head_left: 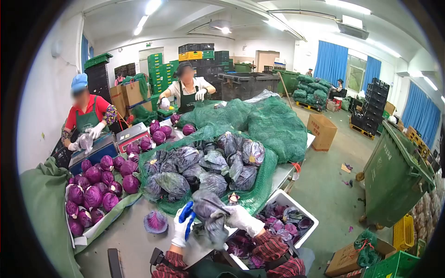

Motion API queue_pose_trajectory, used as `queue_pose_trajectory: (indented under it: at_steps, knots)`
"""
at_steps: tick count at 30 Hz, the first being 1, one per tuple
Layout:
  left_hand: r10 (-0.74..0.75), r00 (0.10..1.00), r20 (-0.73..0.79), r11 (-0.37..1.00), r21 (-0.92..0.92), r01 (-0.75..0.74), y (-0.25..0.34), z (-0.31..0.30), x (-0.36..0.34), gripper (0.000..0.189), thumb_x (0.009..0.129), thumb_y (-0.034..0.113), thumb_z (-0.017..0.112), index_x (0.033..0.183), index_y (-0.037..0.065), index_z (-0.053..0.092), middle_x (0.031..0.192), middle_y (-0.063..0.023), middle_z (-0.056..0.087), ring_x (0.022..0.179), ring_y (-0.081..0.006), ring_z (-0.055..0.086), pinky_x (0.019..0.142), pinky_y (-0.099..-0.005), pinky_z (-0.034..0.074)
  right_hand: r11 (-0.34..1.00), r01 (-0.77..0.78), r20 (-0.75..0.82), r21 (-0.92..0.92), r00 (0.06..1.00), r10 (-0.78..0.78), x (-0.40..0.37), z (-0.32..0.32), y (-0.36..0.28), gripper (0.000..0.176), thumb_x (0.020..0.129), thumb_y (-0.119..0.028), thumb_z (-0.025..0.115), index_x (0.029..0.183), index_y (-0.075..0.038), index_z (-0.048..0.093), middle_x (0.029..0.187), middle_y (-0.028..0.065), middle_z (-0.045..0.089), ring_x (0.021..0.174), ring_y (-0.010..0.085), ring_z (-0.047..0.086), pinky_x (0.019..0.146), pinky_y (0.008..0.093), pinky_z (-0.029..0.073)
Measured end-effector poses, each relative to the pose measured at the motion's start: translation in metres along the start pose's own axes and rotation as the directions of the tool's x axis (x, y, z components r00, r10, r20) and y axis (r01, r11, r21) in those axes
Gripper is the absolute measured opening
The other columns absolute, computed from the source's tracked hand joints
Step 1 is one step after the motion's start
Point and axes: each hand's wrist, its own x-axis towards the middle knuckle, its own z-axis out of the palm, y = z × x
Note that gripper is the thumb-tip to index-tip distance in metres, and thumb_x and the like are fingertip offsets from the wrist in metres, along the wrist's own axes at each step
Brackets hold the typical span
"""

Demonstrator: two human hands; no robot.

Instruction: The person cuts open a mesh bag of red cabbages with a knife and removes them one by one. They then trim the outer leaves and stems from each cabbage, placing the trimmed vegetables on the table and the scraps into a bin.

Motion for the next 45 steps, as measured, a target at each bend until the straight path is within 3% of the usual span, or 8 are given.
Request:
queue_pose_trajectory:
  at_steps: [4, 9, 20, 26, 31, 35, 39, 45]
  knots:
    - [0.124, 0.909, 0.397, 0.777, 0.531, -0.338, -0.017, 0.009, 0.016, 0.058, 0.080, 0.026, 0.072, 0.133, 0.014, 0.054, 0.131, -0.0148, 0.053, 0.123, -0.0304, 0.048, 0.102, -0.0403, 0.039, 0.933, -0.319, 0.035, 0.169, 0.948, 0.318, -0.015, 0.036, 0.094, 0.021, 0.084, -0.001, 0.061, 0.101, -0.006, 0.069, 0.080, -0.0018, 0.065, 0.069, 0.0071, 0.057, 0.060, 0.0236, 0.046]
    - [-0.030, 0.898, 0.439, 0.375, 0.838, -0.397, 0.004, 0.060, 0.007, 0.069, 0.071, 0.053, 0.072, 0.133, 0.026, 0.055, 0.127, -0.0242, 0.051, 0.116, -0.0411, 0.048, 0.100, -0.0461, 0.039, 0.935, -0.354, -0.532, 0.003, 0.791, 0.302, -0.053, 0.054, 0.099, 0.032, 0.082, -0.010, 0.055, 0.113, -0.010, 0.063, 0.080, 0.0087, 0.067, 0.069, 0.0154, 0.066, 0.063, 0.0308, 0.052]
    - [0.155, 0.904, 0.399, 0.530, 0.739, -0.416, -0.025, 0.085, 0.011, 0.069, 0.070, 0.038, 0.077, 0.133, 0.022, 0.054, 0.098, -0.0183, 0.062, 0.091, -0.0349, 0.059, 0.083, -0.0427, 0.048, 0.949, -0.316, -0.609, 0.026, 0.748, 0.266, -0.094, 0.117, 0.068, 0.104, 0.067, -0.046, 0.083, 0.146, -0.006, 0.028, 0.128, 0.0176, 0.056, 0.099, 0.0251, 0.066, 0.082, 0.0338, 0.052]
    - [0.022, 0.853, 0.521, 0.610, 0.670, -0.424, -0.010, 0.081, 0.028, 0.069, 0.073, 0.025, 0.076, 0.135, 0.010, 0.051, 0.117, -0.0183, 0.063, 0.102, -0.0339, 0.061, 0.090, -0.0393, 0.047, 0.951, -0.219, -0.843, -0.216, 0.533, -0.069, -0.056, 0.085, 0.072, 0.020, 0.079, -0.025, 0.068, 0.071, -0.008, 0.060, 0.065, 0.0100, 0.061, 0.054, 0.0249, 0.061, 0.053, 0.0348, 0.049]
    - [0.035, 0.846, 0.532, 0.794, 0.500, -0.347, -0.015, 0.069, 0.028, 0.074, 0.075, 0.019, 0.076, 0.141, 0.009, 0.044, 0.129, -0.0145, 0.058, 0.107, -0.0263, 0.060, 0.095, -0.0352, 0.046, 0.877, -0.181, -0.831, 0.446, 0.280, 0.481, -0.078, 0.000, 0.168, 0.017, 0.078, -0.012, 0.060, 0.064, -0.002, 0.056, 0.053, 0.0043, 0.053, 0.049, 0.0127, 0.054, 0.046, 0.0300, 0.041]
    - [0.025, 0.825, 0.565, 0.573, 0.668, -0.475, -0.009, 0.081, 0.022, 0.079, 0.075, 0.031, 0.076, 0.144, 0.014, 0.040, 0.123, -0.0177, 0.060, 0.107, -0.0311, 0.060, 0.095, -0.0390, 0.046, 0.695, -0.689, -0.739, 0.204, 0.358, 0.571, -0.111, -0.023, 0.268, 0.050, 0.069, -0.027, 0.081, 0.101, 0.006, 0.060, 0.074, 0.0119, 0.066, 0.061, 0.0197, 0.063, 0.054, 0.0329, 0.050]
    - [-0.010, 0.798, 0.602, 0.397, 0.735, -0.550, 0.001, 0.106, 0.012, 0.081, 0.069, 0.044, 0.073, 0.142, 0.023, 0.044, 0.105, -0.0193, 0.062, 0.099, -0.0364, 0.058, 0.090, -0.0454, 0.043, 0.965, -0.235, -0.627, 0.115, 0.736, 0.254, -0.069, -0.012, 0.098, 0.091, 0.067, -0.033, 0.081, 0.137, 0.005, 0.039, 0.120, 0.0201, 0.061, 0.114, 0.0289, 0.056, 0.100, 0.0359, 0.041]
    - [0.182, 0.676, 0.714, 0.141, 0.662, -0.736, -0.021, 0.107, -0.017, 0.082, 0.062, 0.041, 0.075, 0.138, 0.031, 0.047, 0.115, -0.0186, 0.052, 0.110, -0.0348, 0.049, 0.099, -0.0508, 0.034, 0.924, -0.376, -0.628, -0.075, 0.737, 0.249, -0.036, 0.034, 0.085, 0.034, 0.082, -0.029, 0.064, 0.113, -0.014, 0.063, 0.086, 0.0165, 0.069, 0.079, 0.0339, 0.068, 0.071, 0.0405, 0.054]
